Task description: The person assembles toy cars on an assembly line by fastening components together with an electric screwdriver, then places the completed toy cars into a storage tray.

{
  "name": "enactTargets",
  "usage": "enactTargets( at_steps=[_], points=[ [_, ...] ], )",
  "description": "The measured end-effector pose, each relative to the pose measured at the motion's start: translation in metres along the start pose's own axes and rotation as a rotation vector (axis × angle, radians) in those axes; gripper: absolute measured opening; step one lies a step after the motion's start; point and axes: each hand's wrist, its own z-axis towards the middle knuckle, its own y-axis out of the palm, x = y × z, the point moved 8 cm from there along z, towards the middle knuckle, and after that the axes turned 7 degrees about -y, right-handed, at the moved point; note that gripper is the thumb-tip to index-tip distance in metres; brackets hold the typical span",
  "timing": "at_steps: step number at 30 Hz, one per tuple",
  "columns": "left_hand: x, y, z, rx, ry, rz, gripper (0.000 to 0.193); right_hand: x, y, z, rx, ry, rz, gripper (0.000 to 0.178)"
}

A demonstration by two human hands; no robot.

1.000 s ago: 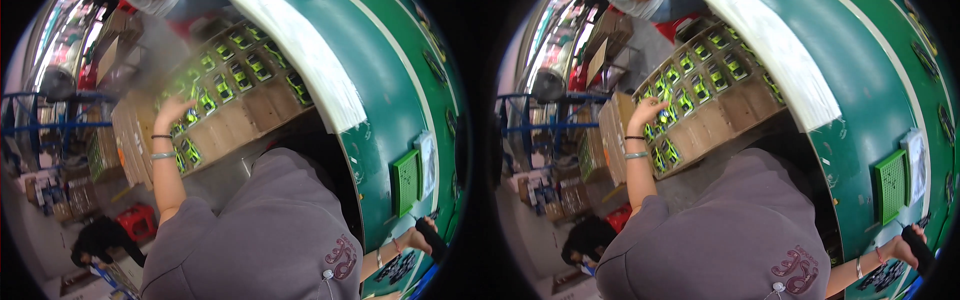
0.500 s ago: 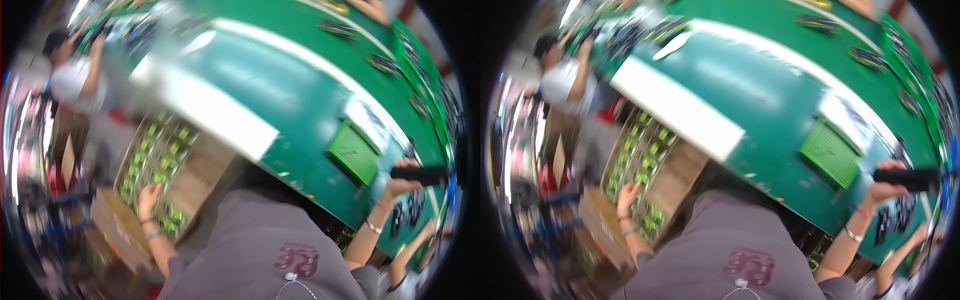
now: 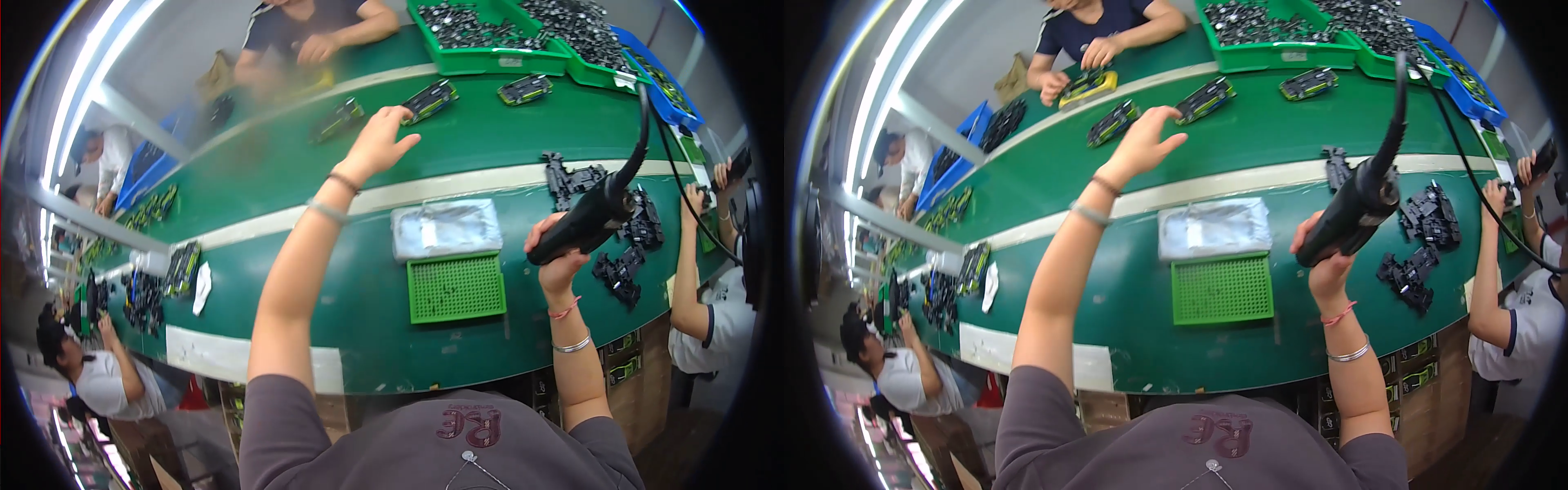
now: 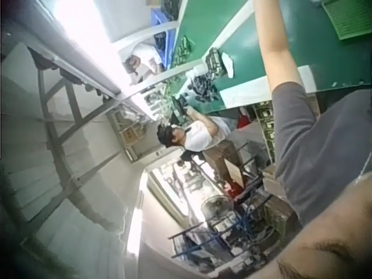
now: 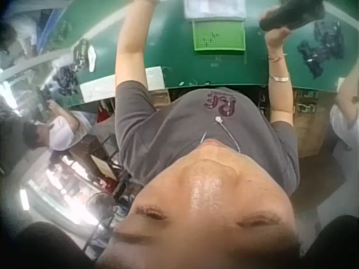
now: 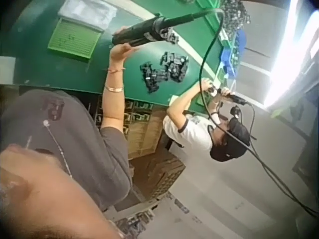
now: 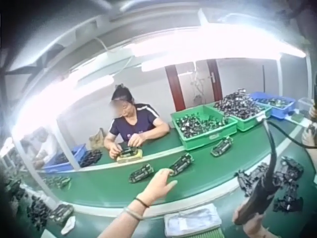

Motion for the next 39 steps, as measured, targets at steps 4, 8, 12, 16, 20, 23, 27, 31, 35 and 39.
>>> enactTargets(
  at_steps=[4,8,12,16,20,23,27,31,35,39],
  points=[
    [-0.035,0.055,0.069,0.001,-0.163,0.106,0.046,-0.002,0.01,0.0,-0.031,0.004,0.001,0.09],
    [-0.048,0.071,0.085,-0.011,-0.282,0.166,0.046,0.001,0.008,0.004,-0.025,0.036,0.021,0.09],
    [-0.025,0.054,0.053,0.002,-0.118,-0.065,0.039,0.006,0.003,0.005,-0.012,0.074,0.038,0.09],
    [0.038,0.014,-0.019,-0.119,0.027,-0.312,0.039,0.007,-0.001,0.006,-0.001,0.093,0.035,0.091],
    [0.081,-0.002,-0.081,-0.259,0.073,-0.289,0.041,0.007,-0.004,0.004,-0.006,0.078,0.08,0.091],
    [0.086,0.004,-0.103,-0.281,0.063,-0.244,0.042,0.005,-0.001,0.003,-0.005,0.049,0.059,0.094],
    [0.085,0.012,-0.112,-0.232,0.081,-0.229,0.039,-0.002,0.009,0.006,-0.022,0.028,0.014,0.095],
    [0.085,0.008,-0.108,-0.179,0.199,-0.242,0.041,-0.036,0.038,0.009,0.021,-0.089,0.223,0.103],
    [0.075,0.014,-0.114,-0.164,0.147,-0.31,0.043,-0.05,0.097,0.002,-0.069,-0.06,0.456,0.105],
    [0.074,0.016,-0.116,-0.133,0.158,-0.314,0.044,-0.016,0.124,-0.016,-0.033,0.159,0.373,0.103]
  ],
)
